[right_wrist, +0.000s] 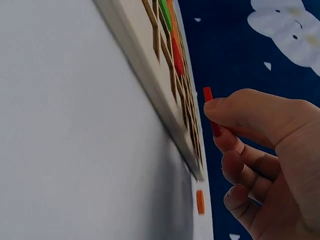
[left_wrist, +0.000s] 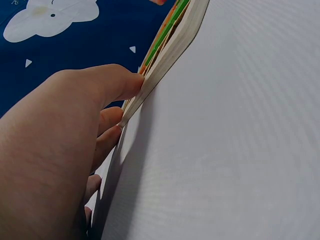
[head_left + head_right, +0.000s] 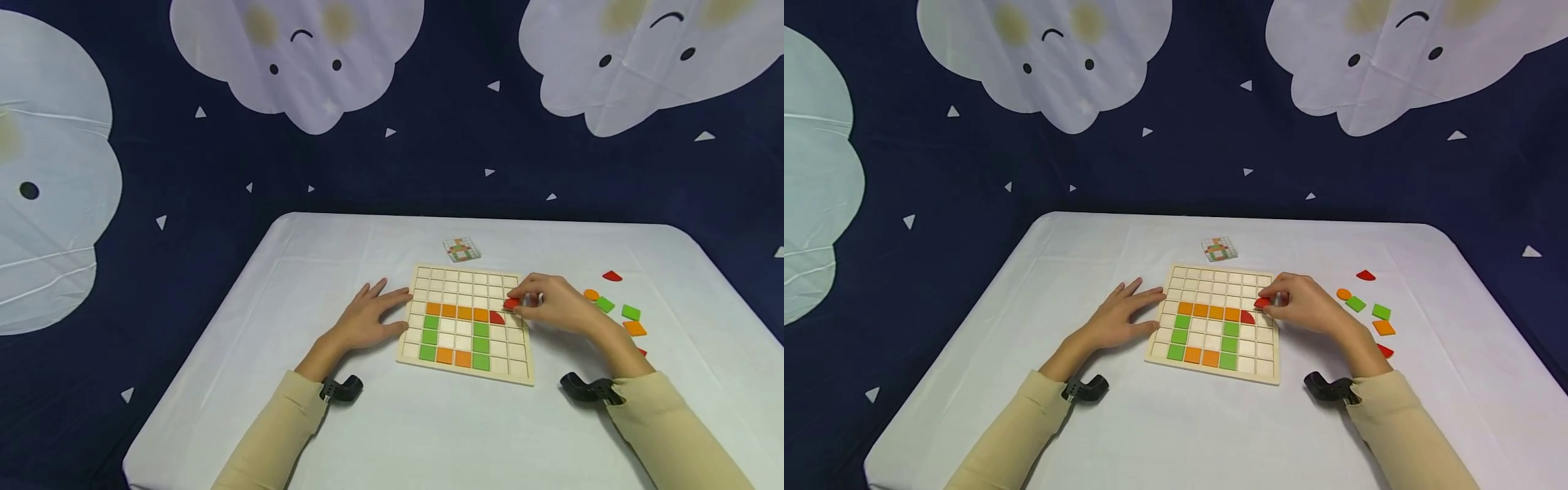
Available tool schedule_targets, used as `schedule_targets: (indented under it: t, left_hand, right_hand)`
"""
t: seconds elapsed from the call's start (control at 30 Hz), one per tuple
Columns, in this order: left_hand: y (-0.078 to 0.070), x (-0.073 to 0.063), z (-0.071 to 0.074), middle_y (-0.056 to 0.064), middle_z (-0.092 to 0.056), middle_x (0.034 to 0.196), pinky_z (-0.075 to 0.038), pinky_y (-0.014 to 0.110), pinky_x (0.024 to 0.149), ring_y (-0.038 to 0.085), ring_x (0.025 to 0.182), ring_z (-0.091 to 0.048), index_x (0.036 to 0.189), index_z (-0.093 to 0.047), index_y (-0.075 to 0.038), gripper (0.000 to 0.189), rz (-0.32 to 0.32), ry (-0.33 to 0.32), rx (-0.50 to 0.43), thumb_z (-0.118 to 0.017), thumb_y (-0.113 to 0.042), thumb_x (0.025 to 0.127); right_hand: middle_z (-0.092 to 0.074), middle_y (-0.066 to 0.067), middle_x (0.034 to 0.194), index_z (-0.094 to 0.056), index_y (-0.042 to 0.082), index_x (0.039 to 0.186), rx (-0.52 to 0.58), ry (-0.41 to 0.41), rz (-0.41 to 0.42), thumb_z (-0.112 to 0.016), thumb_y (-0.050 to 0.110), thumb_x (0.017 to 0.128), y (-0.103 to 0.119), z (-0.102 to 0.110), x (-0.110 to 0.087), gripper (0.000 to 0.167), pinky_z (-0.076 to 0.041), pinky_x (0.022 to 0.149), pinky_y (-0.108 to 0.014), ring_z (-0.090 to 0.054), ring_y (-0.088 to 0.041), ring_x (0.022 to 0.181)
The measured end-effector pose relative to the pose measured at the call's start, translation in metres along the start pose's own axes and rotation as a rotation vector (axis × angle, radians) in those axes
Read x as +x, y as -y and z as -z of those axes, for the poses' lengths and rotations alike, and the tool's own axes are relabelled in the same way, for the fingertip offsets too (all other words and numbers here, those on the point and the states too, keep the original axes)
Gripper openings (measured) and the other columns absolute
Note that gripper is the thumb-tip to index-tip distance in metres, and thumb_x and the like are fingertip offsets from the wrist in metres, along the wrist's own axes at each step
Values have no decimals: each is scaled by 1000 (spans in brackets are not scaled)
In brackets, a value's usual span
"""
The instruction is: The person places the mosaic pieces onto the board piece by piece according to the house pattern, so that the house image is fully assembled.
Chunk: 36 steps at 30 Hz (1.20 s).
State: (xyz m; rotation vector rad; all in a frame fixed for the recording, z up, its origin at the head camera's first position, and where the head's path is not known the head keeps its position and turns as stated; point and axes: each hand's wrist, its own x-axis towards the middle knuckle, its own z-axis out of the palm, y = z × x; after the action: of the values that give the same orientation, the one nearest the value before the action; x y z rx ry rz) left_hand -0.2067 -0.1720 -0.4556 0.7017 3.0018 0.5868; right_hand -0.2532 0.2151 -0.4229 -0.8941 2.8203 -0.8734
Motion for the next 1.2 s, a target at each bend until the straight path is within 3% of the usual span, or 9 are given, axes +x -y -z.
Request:
schedule_targets:
  t: [0.33,0.6,1.0,1.2]
  left_hand:
    - [0,1,0,-17,-36,148,-2,44,116,21,145,-13,143,-47,-32,59,-1,0,-5,-55,-54,89]
    - [-1,1,0,-17,-36,149,-3,44,116,22,145,-13,144,-46,-31,58,-9,0,-4,-55,-53,90]
    - [1,-1,1,-17,-36,149,-3,44,116,23,145,-14,144,-47,-31,58,-7,-4,1,-54,-53,90]
    - [1,0,1,-17,-36,149,-3,45,116,22,145,-13,144,-46,-31,59,-9,-3,-4,-54,-54,90]
  right_hand:
    - [-62,6,96,-75,14,107,51,42,19,-77,18,81,20,-11,22,27,-46,60,-30,-52,-17,75]
    - [-62,8,95,-75,19,106,37,59,54,-77,22,81,31,-23,35,25,-47,62,-30,-53,-14,73]
    - [-62,10,93,-75,17,109,64,110,133,-74,24,85,45,-38,53,25,-49,66,-31,-56,-12,75]
    - [-62,10,94,-75,17,108,63,115,132,-74,24,85,53,-41,62,25,-50,67,-30,-57,-11,75]
